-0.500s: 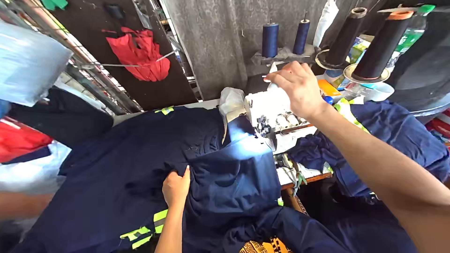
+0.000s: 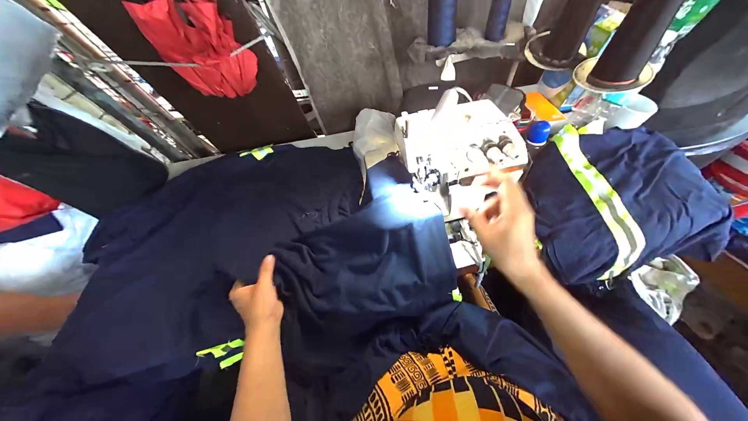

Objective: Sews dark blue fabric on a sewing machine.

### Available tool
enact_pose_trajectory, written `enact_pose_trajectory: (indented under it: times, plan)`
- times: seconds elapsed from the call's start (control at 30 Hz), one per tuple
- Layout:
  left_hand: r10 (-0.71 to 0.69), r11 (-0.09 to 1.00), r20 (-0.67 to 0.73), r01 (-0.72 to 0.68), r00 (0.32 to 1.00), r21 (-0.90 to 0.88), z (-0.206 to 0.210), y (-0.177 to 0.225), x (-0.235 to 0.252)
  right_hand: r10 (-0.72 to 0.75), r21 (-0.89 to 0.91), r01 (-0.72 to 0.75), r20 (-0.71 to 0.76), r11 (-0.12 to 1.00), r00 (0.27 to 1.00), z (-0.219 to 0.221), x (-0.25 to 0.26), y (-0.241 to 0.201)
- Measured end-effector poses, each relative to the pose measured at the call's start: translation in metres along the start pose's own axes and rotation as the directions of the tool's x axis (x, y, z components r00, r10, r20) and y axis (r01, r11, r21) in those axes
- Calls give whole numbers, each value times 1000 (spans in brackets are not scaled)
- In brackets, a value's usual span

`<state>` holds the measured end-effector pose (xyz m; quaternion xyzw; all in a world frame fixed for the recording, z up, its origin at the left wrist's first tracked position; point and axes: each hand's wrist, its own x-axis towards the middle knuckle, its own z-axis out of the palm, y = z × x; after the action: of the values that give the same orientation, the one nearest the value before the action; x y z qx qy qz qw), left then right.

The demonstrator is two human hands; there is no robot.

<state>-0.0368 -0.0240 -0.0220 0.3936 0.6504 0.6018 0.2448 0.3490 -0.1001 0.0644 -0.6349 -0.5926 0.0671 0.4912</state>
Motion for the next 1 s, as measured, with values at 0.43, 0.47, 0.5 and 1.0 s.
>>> enact_pose_trajectory:
  times: [0.43,0.47,0.5,1.0]
  plan:
    - [102,954,27,-90,994,-287,-137,22,-35,366,246,-510,456,824,811,59,-177,80]
    - [108,950,24,-96,994,-299,-136,29,-36,370,244,-506,440,827,818,59,-177,80]
    - [122,943,24,-108,992,-314,-136,35,-35,371,240,-501,431,831,823,59,-176,78]
    - [172,965,100,-147,980,-219,-147,38,62,158,253,-221,246,942,956,62,-151,65]
